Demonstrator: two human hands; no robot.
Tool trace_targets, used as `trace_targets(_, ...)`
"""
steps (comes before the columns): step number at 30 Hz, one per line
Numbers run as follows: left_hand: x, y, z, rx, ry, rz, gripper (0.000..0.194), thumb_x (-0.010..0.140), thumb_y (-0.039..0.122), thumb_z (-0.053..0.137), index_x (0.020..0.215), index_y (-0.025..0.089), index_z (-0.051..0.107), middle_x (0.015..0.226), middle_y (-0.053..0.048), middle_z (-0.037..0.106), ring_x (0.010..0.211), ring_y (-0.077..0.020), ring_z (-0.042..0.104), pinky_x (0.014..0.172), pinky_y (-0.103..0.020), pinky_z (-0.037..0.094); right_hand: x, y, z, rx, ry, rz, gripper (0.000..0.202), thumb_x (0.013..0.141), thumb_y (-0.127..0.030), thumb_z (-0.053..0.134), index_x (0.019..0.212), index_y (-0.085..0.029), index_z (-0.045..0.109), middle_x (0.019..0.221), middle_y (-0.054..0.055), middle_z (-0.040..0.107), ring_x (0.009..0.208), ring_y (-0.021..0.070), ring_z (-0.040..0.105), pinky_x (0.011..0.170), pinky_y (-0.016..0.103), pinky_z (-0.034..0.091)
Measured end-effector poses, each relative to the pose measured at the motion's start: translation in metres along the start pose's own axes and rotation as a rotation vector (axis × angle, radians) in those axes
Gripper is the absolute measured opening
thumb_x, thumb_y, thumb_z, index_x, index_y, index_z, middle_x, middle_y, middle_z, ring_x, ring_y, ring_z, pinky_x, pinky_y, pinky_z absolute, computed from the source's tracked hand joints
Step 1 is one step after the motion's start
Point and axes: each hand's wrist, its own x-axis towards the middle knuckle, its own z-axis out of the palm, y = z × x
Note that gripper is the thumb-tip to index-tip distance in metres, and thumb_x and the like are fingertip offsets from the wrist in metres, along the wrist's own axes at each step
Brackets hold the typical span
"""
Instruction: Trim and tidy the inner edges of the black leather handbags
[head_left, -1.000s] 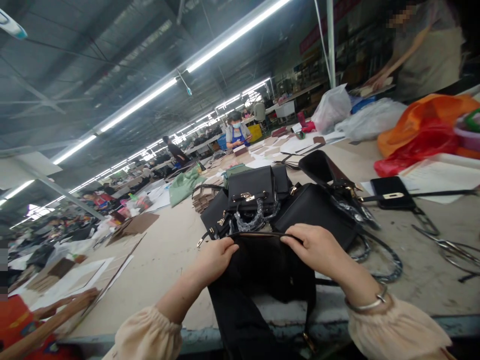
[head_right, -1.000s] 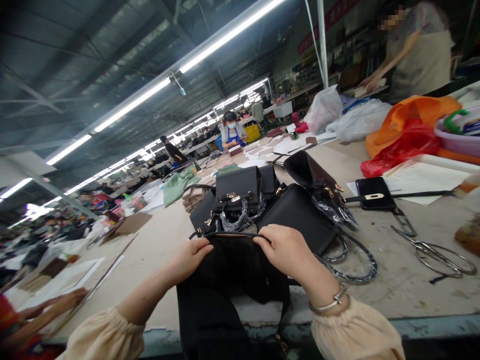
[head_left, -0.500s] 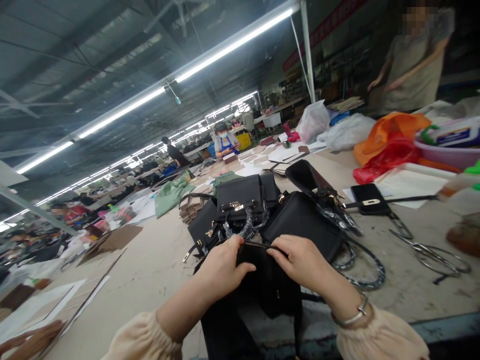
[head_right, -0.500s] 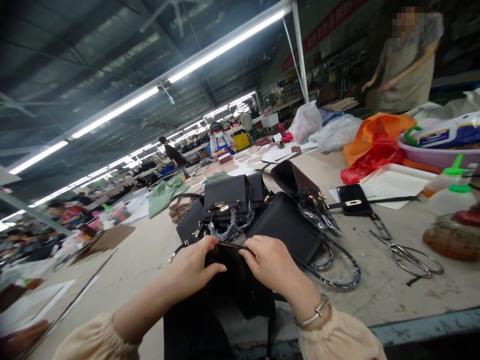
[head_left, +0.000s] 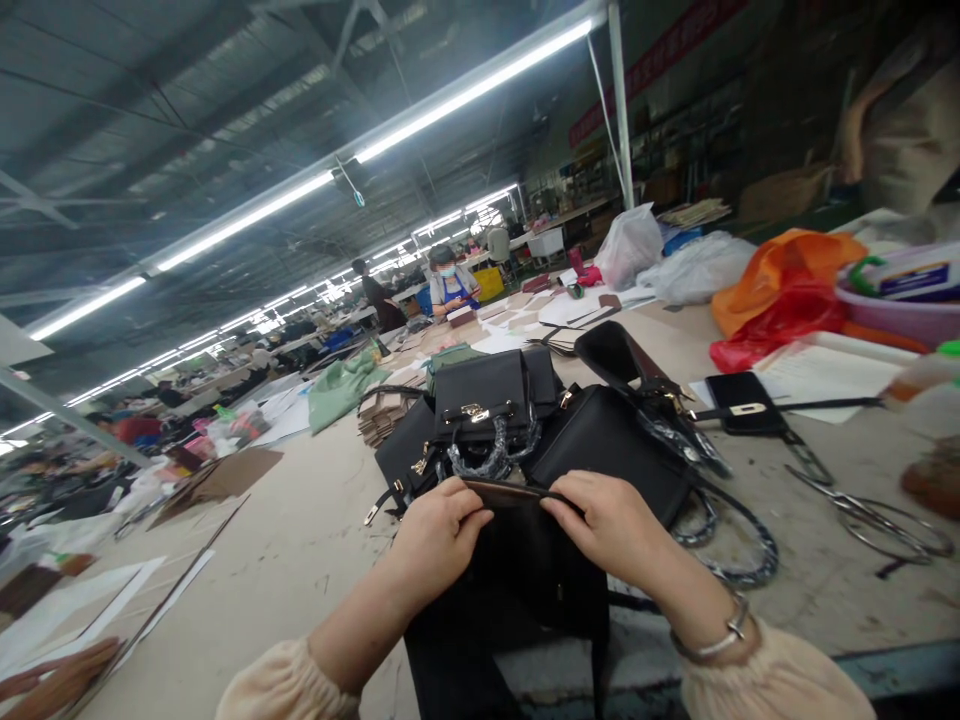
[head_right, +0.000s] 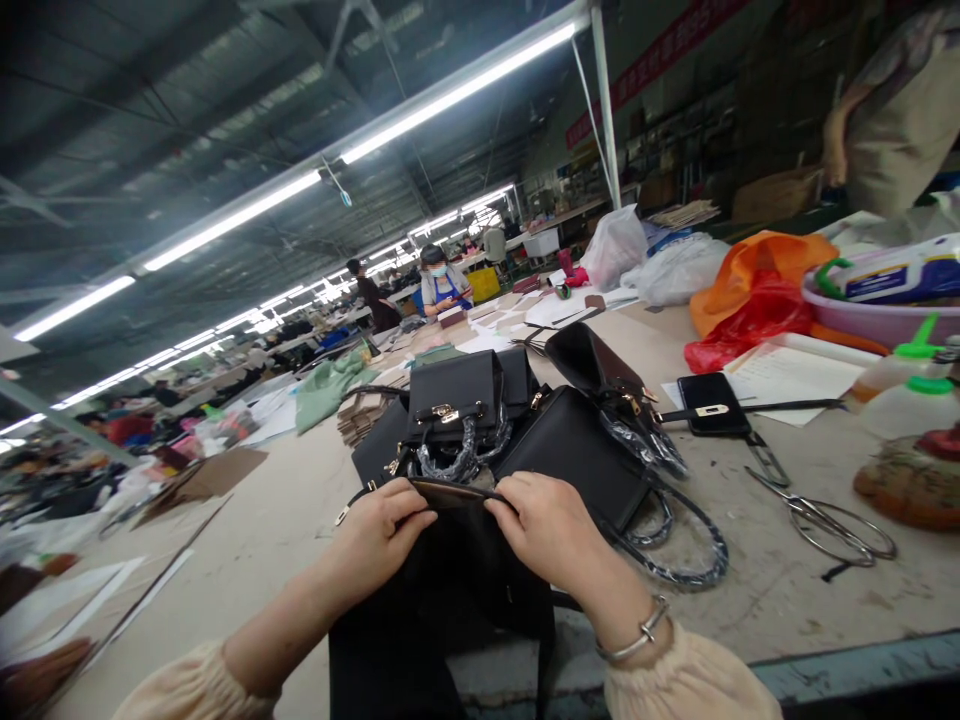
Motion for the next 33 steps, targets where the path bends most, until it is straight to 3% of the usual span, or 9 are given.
trace_targets(3,-0.001,-0.001,0.000,0.108,0.155,-0.016,0.025,0.088,0.025,0.047,0.070,0.019,0.064,0.104,-0.006,0.059,0.102,-0.0218,0.052,0.091,-0.036,0.042,0.000,-0.002,0.000,-0.004,0.022,-0.003,0.022,0.092,-0.028,0.046,0.075,-0.019,0.058,0.071,0.002,0.058,0.069,0.0148,0.055,0.064,0.026,0.037)
trace_targets(6,0.002,-0.008,0.003,0.066,0.150,-0.024,0.024,0.087,0.025,0.048,0.073,0.019,0.066,0.119,-0.006,0.056,0.114,-0.0234,0.048,0.101,-0.039,0.037,0.001,-0.004,0.000,0.002,0.019,-0.009,0.024,0.092,-0.029,0.045,0.074,-0.019,0.058,0.070,0.002,0.058,0.069,0.0148,0.055,0.063,0.026,0.037)
trace_targets(9,0.007,-0.017,0.005,-0.088,0.068,-0.076,0.022,0.087,0.026,0.050,0.074,0.019,0.067,0.109,-0.004,0.062,0.099,-0.0175,0.058,0.093,-0.031,0.044,0.001,-0.004,0.000,0.017,0.014,-0.011,0.026,0.093,-0.030,0.043,0.075,-0.019,0.059,0.070,0.002,0.059,0.069,0.0150,0.055,0.064,0.026,0.038)
trace_targets(14,0.013,-0.021,0.006,-0.185,0.076,-0.126,0.023,0.084,0.027,0.055,0.065,0.019,0.065,0.094,-0.002,0.064,0.087,-0.0146,0.060,0.083,-0.025,0.046,0.001,-0.002,0.001,0.036,0.025,-0.009,0.028,0.093,-0.031,0.042,0.074,-0.019,0.059,0.070,0.003,0.060,0.068,0.0147,0.055,0.064,0.026,0.039)
trace_targets(33,0.017,-0.018,0.007,-0.080,0.043,-0.158,0.024,0.086,0.029,0.053,0.067,0.018,0.064,0.081,-0.002,0.061,0.081,-0.0148,0.057,0.077,-0.024,0.043,0.003,-0.001,0.002,0.010,-0.012,0.038,0.028,0.094,-0.033,0.044,0.070,-0.020,0.055,0.070,0.000,0.057,0.069,0.0145,0.055,0.064,0.026,0.037)
